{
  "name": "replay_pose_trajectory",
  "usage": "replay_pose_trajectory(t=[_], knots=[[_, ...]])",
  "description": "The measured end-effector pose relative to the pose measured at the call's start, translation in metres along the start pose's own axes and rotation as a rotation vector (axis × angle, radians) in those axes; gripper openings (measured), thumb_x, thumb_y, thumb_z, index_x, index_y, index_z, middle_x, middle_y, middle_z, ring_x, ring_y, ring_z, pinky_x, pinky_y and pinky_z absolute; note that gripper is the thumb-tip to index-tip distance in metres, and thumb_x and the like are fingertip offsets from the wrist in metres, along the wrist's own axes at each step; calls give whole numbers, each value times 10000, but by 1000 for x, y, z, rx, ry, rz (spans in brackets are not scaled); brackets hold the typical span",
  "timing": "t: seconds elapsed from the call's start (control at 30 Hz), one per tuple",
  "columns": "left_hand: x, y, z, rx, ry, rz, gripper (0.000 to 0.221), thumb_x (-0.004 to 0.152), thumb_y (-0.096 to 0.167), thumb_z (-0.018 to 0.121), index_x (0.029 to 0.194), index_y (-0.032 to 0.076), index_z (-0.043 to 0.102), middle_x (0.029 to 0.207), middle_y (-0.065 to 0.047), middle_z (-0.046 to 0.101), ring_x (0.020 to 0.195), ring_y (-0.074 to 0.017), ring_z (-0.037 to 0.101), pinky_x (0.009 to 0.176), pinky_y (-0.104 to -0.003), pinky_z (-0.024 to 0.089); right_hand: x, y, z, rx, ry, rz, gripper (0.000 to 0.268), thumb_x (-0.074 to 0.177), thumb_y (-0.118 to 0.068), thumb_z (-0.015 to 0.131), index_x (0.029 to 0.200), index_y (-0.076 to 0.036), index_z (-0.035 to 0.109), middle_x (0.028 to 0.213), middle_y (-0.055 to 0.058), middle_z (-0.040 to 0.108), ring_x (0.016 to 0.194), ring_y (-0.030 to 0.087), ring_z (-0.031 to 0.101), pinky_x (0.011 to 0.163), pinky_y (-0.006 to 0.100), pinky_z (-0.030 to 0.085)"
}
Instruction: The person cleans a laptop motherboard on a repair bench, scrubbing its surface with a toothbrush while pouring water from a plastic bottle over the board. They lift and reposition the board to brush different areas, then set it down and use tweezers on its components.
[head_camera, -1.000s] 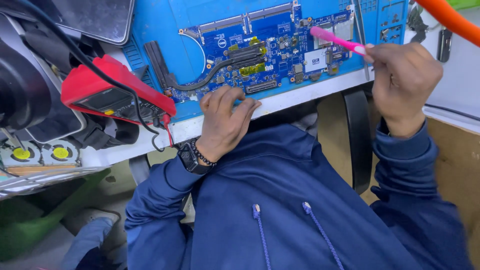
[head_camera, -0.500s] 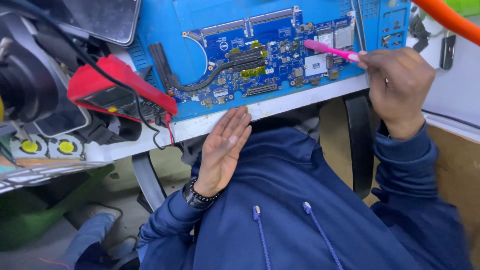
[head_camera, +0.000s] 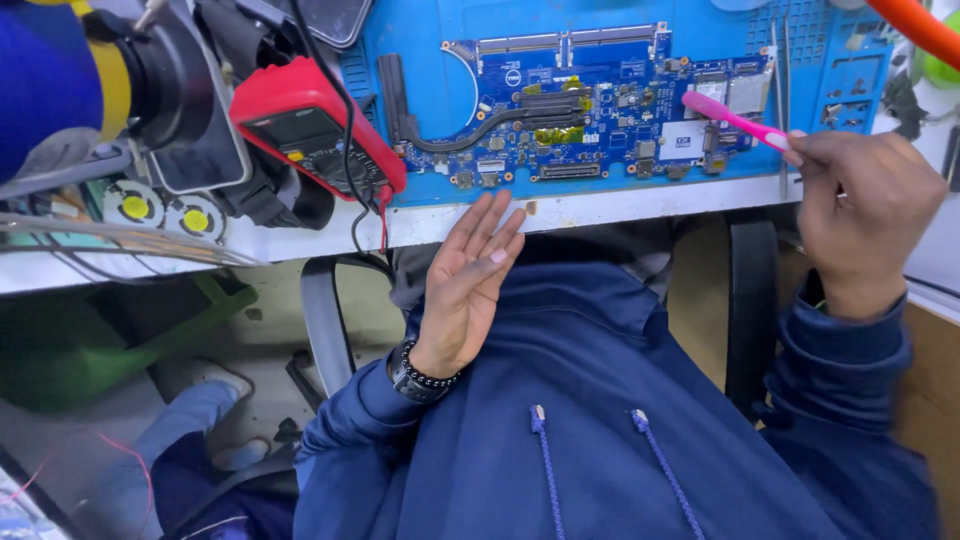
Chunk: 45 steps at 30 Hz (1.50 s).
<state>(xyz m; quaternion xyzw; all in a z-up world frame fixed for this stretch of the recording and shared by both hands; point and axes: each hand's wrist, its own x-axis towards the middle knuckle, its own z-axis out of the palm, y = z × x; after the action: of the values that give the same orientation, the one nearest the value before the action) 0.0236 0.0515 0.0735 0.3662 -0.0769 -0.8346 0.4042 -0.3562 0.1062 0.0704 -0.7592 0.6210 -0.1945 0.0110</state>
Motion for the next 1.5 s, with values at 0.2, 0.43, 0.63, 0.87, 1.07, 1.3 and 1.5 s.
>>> replay_pose_trajectory(t=[0.2, 0.43, 0.63, 0.87, 1.07, 1.3, 1.5], knots=[[4, 5, -6, -159, 73, 58, 683, 952, -97, 545, 1578, -90, 273, 1625, -289, 348, 1508, -394, 374, 1255, -433, 359, -9, -2, 11, 5, 4, 29, 83, 1247, 78, 802, 1174, 105, 829, 1134, 239, 832, 984, 403, 757, 836, 451, 516], [13, 11, -13, -296, 156, -19, 574, 913, -15, 481, 1477, -104, 416, 1556, -324, 444, 1454, -460, 443, 1214, -479, 406, -12, 2, 15, -11, 18, 21, 60, 1195, 101, 799, 1146, 102, 833, 1125, 235, 831, 978, 385, 750, 845, 438, 522], [25, 6, -19, -88, 77, 25, 400, 1015, 75, 564, 1404, 54, 475, 1458, -262, 557, 1208, -374, 662, 1062, -409, 540, -14, 5, 10, -89, 35, 17, 113, 1222, 83, 829, 1110, 93, 836, 1102, 221, 832, 973, 373, 745, 809, 426, 536], [37, 4, -16, 198, 204, 64, 259, 1013, 353, 638, 1030, 97, 614, 1053, -182, 742, 1019, -326, 772, 833, -327, 622, -12, 1, -5, -76, 75, 68, 114, 1202, 112, 821, 1093, 81, 833, 1095, 216, 833, 936, 375, 737, 778, 429, 505], [36, -8, -11, 534, 154, 223, 382, 996, 319, 667, 868, -30, 756, 869, -182, 780, 862, -325, 807, 783, -351, 692, -7, -5, -22, -25, 16, 98, 141, 1245, 43, 731, 1134, 109, 788, 1112, 231, 825, 947, 394, 745, 816, 456, 535], [23, -6, 5, 743, 166, 393, 548, 973, 250, 681, 589, 130, 308, 595, 30, 181, 602, -60, 522, 763, -410, 691, 12, -9, -24, 187, -67, 154, 100, 1109, 154, 691, 1124, 95, 770, 1090, 231, 789, 938, 385, 724, 798, 452, 525], [4, -13, -3, 927, 144, 368, 524, 978, 291, 698, 535, 112, 484, 565, 61, 410, 714, -120, 610, 593, -305, 475, 28, -3, -19, 122, 30, 104, 58, 1167, 141, 737, 1137, 130, 786, 1069, 263, 780, 959, 413, 740, 808, 471, 557]])
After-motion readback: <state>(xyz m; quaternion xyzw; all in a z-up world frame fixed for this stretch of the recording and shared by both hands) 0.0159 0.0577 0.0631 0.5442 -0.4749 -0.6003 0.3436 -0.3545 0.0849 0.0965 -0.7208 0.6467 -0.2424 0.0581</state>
